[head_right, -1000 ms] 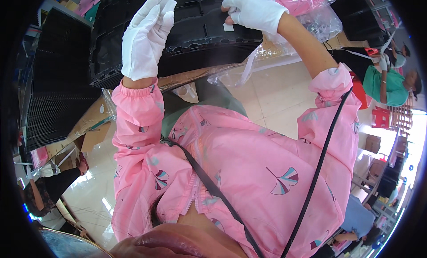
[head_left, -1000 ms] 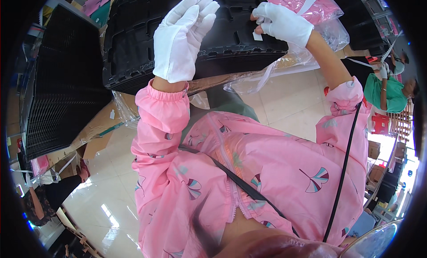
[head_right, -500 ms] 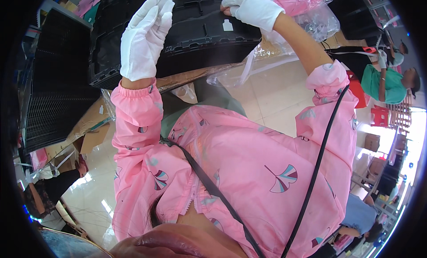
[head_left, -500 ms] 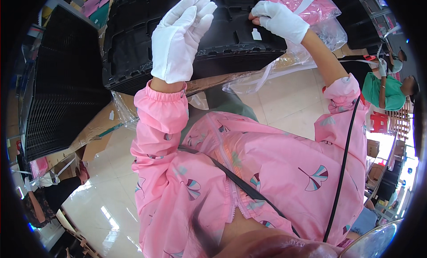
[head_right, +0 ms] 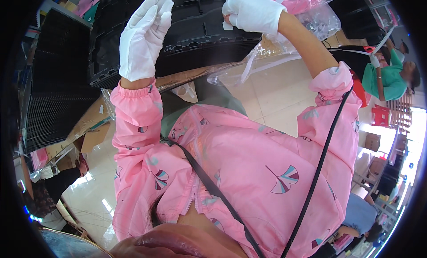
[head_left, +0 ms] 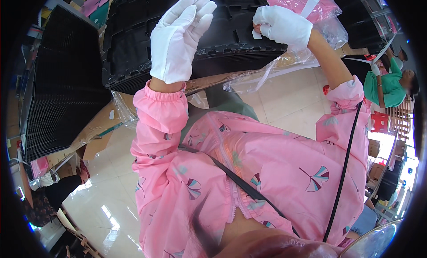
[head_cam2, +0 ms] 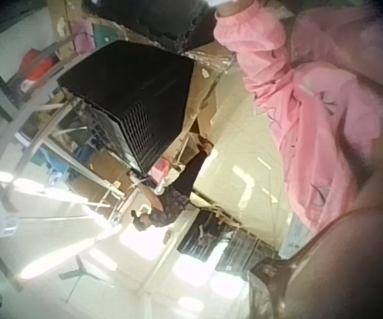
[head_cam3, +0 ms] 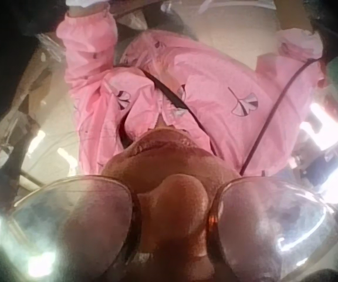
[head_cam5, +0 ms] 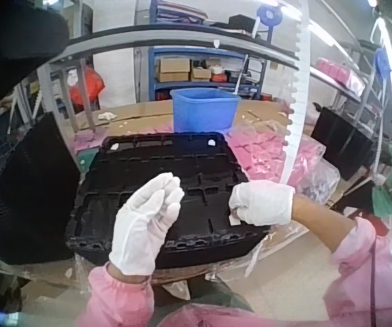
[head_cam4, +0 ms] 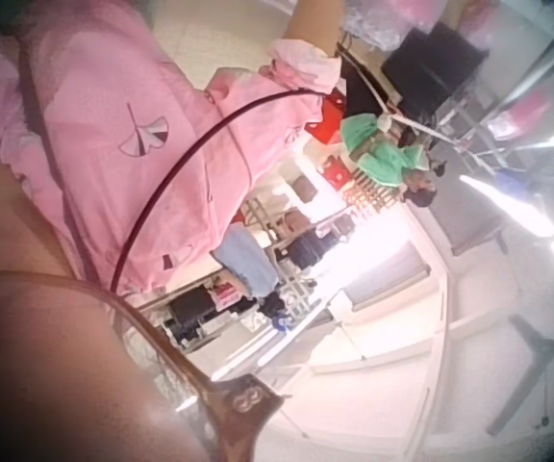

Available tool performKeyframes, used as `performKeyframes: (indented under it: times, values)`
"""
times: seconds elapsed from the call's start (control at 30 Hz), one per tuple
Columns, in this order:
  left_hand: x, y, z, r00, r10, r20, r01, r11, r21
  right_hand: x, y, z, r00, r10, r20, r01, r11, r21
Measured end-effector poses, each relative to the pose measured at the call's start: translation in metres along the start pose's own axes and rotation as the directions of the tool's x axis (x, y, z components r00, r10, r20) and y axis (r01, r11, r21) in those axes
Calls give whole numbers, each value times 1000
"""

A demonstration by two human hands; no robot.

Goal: Apply adhesive strips to plastic product cases and layer with protective foam.

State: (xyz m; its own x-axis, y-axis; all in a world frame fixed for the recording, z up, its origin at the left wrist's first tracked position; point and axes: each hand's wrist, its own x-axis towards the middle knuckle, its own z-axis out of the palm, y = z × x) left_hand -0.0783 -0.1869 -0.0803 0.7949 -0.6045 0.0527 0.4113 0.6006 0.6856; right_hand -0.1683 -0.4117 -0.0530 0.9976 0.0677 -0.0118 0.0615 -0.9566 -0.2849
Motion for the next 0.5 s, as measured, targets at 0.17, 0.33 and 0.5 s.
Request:
performKeyframes:
  times: [0.17,0.33,0.5]
  values:
    - [1,-1,0,1000,6,0,-6,1000,1,-7,-2,4,987,-146,-61,137,982,-133]
    - [-1,0,0,1000,-5,-3,5,1000,-4,-8,4,7,977,-191,-93,180,977,-113]
    - [-1,0,0,1000,3,-5,-3,1000,13,-8,-5,1,989,-141,-39,137,986,-94]
